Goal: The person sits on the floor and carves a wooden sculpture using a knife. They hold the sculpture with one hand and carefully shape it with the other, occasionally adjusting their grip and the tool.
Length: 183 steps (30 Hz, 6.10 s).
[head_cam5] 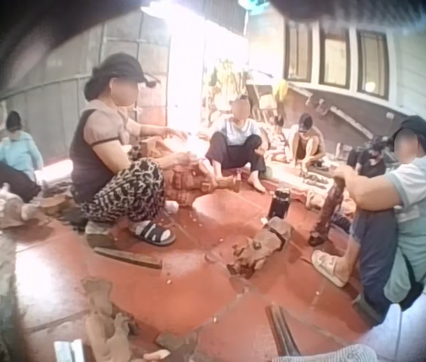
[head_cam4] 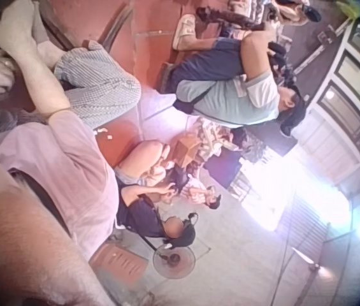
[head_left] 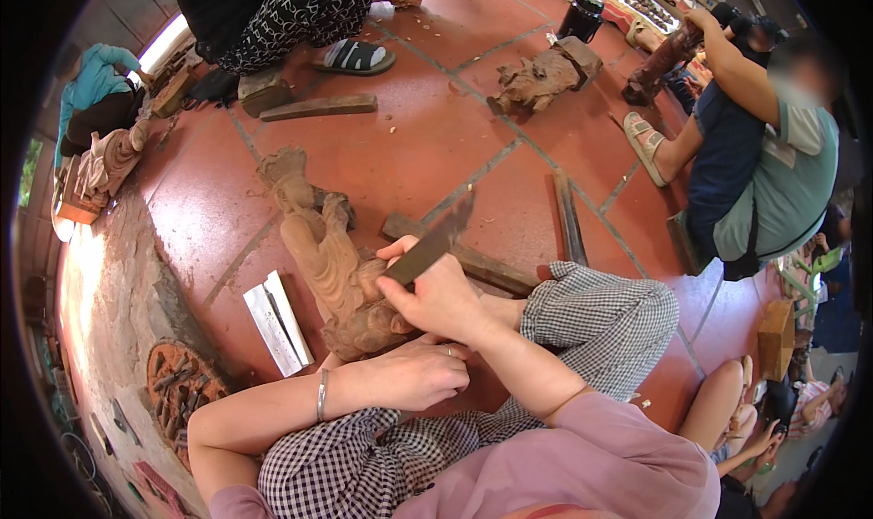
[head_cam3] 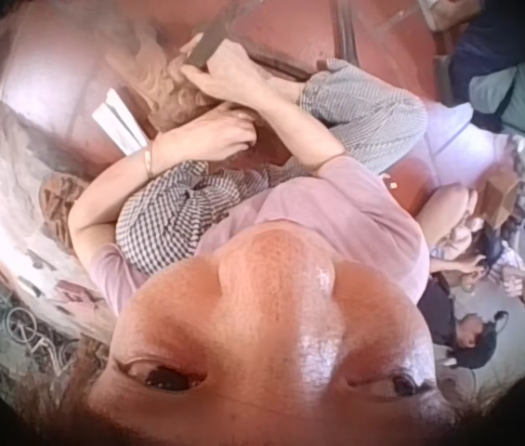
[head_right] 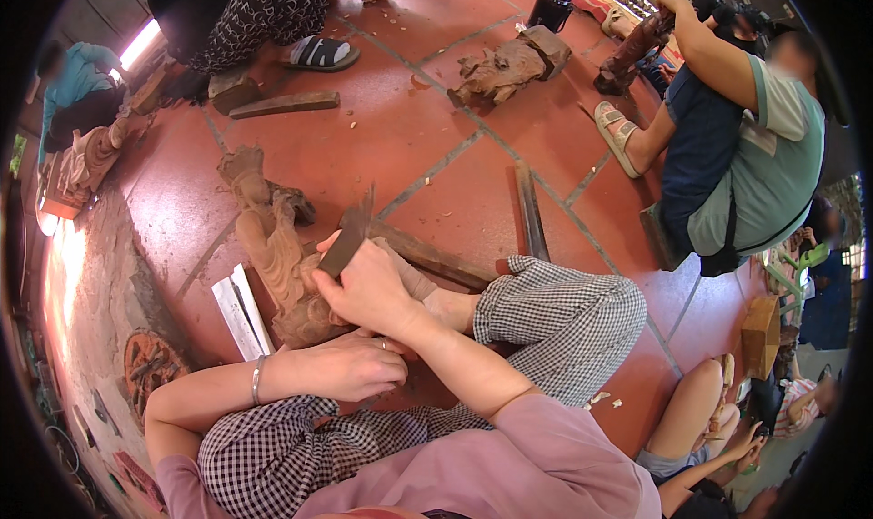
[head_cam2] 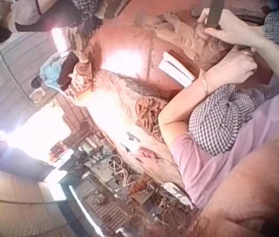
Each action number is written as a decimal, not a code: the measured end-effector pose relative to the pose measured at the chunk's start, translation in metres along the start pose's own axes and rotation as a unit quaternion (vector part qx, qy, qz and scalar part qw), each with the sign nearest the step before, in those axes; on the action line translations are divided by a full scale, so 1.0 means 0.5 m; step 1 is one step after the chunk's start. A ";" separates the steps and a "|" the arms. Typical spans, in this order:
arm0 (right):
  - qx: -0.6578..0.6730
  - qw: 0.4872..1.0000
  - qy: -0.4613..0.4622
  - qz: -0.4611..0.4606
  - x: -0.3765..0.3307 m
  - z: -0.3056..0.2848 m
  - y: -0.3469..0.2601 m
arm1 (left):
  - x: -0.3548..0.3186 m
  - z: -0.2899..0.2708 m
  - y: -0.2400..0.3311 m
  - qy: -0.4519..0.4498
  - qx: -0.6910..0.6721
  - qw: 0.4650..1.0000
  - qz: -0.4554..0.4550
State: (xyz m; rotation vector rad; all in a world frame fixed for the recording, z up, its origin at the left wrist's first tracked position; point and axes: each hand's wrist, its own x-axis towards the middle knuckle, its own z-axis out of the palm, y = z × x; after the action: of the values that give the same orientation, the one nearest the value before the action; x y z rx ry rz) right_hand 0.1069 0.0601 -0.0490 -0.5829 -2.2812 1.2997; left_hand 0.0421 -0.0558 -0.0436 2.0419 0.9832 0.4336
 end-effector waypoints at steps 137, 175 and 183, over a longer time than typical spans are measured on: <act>0.273 0.959 0.031 0.073 -0.042 0.013 0.049 | 0.009 -0.005 0.003 0.036 0.025 0.999 0.020; 0.265 0.960 0.035 0.079 -0.043 0.020 0.060 | 0.004 0.002 -0.005 0.030 0.038 0.999 0.020; 0.257 0.963 0.035 0.071 -0.042 0.019 0.060 | 0.007 -0.004 -0.001 0.035 0.038 0.998 0.029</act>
State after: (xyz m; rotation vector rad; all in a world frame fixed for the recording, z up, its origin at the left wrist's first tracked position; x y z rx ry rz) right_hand 0.1223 0.0558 -0.0833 -0.5957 -1.7606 1.8218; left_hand 0.0427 -0.0519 -0.0428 2.1410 0.9983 0.5069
